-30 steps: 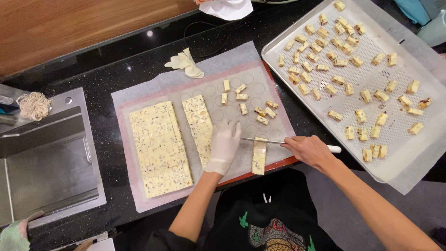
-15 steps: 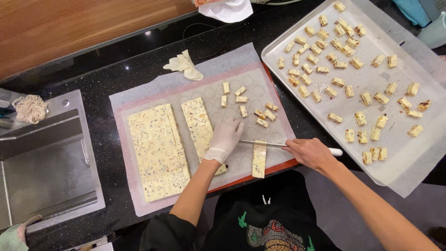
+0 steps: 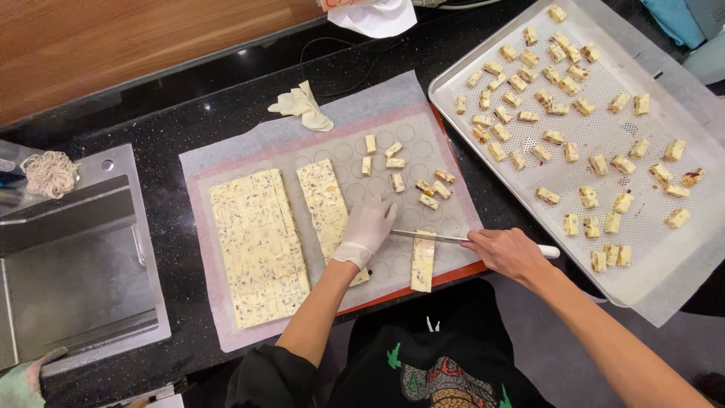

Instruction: Cutting a large slab of white nougat into small rectangular pieces on a baking tray.

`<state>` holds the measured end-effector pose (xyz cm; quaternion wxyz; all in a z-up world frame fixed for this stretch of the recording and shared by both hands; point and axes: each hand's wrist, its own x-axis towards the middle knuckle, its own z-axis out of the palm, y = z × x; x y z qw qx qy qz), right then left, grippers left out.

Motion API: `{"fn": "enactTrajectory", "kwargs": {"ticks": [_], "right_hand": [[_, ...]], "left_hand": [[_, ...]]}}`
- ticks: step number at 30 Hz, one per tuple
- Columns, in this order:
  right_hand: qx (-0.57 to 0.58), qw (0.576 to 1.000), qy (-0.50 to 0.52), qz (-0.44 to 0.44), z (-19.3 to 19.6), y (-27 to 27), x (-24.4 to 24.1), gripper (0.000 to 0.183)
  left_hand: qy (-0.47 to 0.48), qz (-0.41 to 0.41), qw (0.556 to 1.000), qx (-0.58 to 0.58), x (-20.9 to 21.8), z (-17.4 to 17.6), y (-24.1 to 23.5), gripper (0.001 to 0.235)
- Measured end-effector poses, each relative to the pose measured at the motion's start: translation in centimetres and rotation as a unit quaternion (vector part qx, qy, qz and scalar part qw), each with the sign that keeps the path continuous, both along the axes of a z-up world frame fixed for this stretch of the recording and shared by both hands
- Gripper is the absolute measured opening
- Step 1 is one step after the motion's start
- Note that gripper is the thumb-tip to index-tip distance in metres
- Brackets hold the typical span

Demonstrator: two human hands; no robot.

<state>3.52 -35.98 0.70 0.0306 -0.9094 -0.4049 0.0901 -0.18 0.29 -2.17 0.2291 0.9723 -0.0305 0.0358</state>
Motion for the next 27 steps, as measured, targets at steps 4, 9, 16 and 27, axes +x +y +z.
{"fn": "enactTrajectory", "kwargs": {"ticks": [4,9,16,27], "right_hand": [[-0.002,1.0,0.003,-0.005,-0.1,0.0,0.1,0.026],[-0.001,1.0,-0.005,0.004,0.1,0.1,0.1,0.027],[-0.022,0.999,-0.038,0.007,-0.6,0.4,-0.6,0.025],[-0.053,0.995,-0.068,-0.044,-2.5,0.8,-3.4,0.014]], "left_hand": [[0.045,-0.004,0.999,-0.027,-0.1,1.3,-0.1,0.045],[-0.042,-0.032,0.998,0.027,-0.4,0.1,-0.3,0.027],[-0.037,-0.056,0.998,0.007,0.0,-0.9,-0.9,0.026],[-0.087,-0.097,0.991,-0.014,2.6,-0.5,-2.0,0.021]]}}
